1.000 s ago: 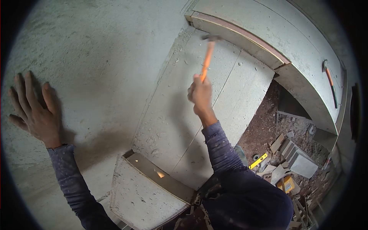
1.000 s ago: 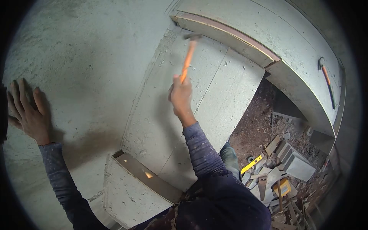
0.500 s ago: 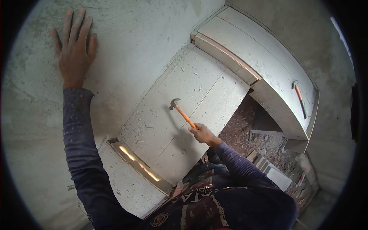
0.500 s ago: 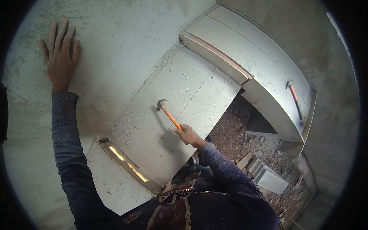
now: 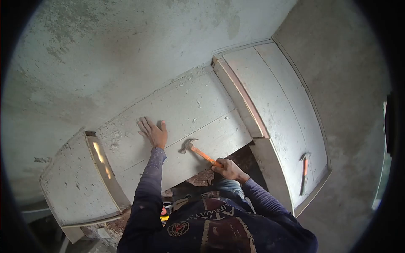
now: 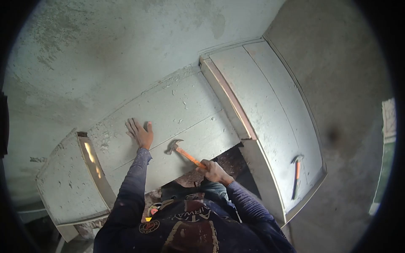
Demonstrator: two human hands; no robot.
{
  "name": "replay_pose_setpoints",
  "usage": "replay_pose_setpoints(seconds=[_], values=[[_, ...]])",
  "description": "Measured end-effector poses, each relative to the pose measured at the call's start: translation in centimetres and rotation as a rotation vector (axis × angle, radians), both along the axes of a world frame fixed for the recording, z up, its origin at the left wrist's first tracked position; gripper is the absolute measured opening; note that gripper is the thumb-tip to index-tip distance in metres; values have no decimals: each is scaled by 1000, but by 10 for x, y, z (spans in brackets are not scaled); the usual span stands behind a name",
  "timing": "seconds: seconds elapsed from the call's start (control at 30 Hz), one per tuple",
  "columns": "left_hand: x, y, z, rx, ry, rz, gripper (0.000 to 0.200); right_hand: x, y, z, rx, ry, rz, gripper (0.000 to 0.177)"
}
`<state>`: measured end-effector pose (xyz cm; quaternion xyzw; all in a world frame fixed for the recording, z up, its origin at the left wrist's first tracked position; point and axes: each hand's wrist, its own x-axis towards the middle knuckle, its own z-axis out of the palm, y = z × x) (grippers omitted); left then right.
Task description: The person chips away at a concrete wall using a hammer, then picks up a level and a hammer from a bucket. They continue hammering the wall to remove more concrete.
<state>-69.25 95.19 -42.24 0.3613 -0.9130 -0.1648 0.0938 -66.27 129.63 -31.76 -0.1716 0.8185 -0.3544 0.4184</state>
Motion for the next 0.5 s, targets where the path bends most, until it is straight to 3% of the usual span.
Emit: replay_pose_setpoints(seconds=[0.13, 0.3, 0.4, 0.43, 0.5], values=[[-63, 28, -31, -216, 18, 59, 85, -32, 60, 18, -7, -24, 69, 37], [-166, 73, -13, -70, 54, -71, 83, -48, 130, 40, 56, -52, 33, 38], [-191, 104, -9, 49, 164, -344, 66, -61, 158, 41, 148, -31, 74, 40], [-188, 114, -5, 52, 162, -320, 66, -65, 164, 40, 167, -26, 62, 42], [-168, 131, 3, 565, 180, -719, 47, -68, 165, 39, 91, -1, 52, 41]])
